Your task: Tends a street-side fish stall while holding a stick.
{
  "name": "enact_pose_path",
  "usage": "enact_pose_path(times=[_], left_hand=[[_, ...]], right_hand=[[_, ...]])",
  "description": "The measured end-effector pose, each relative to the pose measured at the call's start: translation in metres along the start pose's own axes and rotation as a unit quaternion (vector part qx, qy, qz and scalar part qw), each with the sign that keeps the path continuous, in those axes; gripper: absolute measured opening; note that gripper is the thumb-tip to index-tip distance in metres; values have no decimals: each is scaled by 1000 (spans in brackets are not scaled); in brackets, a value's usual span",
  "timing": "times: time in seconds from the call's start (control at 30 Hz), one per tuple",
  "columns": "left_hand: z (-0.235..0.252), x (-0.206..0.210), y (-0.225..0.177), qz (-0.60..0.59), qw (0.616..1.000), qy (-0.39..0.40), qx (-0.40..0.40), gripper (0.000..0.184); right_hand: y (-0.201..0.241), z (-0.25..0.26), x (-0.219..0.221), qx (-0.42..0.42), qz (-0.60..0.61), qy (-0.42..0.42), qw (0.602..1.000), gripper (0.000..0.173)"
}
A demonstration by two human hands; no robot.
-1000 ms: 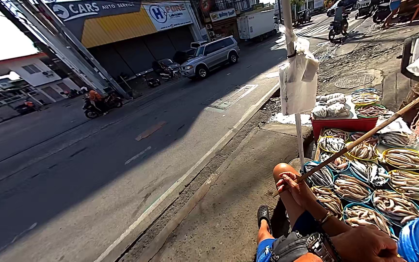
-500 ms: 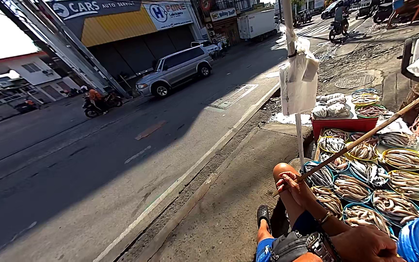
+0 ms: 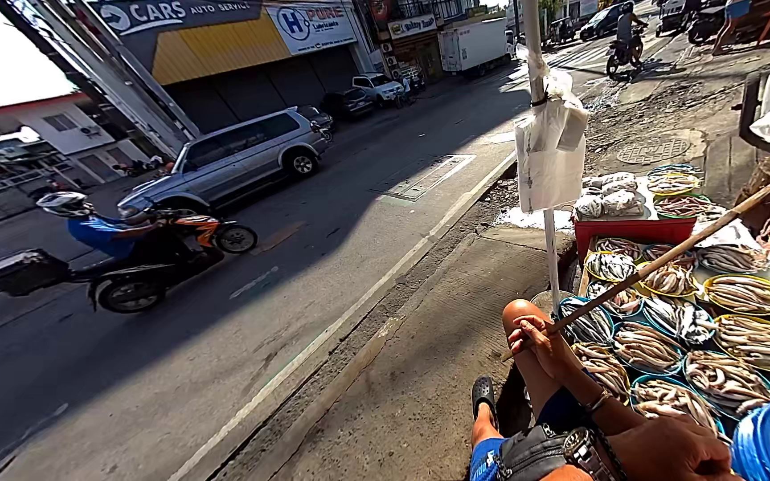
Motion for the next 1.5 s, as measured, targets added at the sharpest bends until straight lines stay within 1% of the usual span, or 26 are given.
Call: enact_pose_path(times=[0.1, 0.17, 0.27, 0.37, 0.5, 1.5], left_hand=[[0, 0, 0, -9, 1000, 1, -3, 26], [0, -1, -1, 0, 1000, 1, -5, 29], [0, -3, -3, 22, 1000, -1, -12, 34], [0, -3, -3, 17, 1000, -2, -10, 32], [-1, 1, 0, -20, 1000, -5, 5, 26], [0, 1, 0, -7, 1000, -1, 7, 27]], right_hand=[[-3, 2, -3, -12, 0, 5, 1000, 24], [-8, 4, -7, -20, 1, 8, 1000, 24], [-4, 2, -2, -14, 1, 5, 1000, 23], [-1, 1, 0, -17, 2, 4, 1000, 23], [-1, 1, 0, -12, -3, 0, 1000, 23], [1, 0, 0, -10, 6, -4, 1000, 23]])
Point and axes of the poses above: each hand's wrist, its own z-axis towards the middle knuckle, its own x-axis out of the palm, y = z × x, the point moved 5 cm from there along z, towards the middle knuckle, and after that the axes turned 6 degrees about y, right-handed, at the moved point
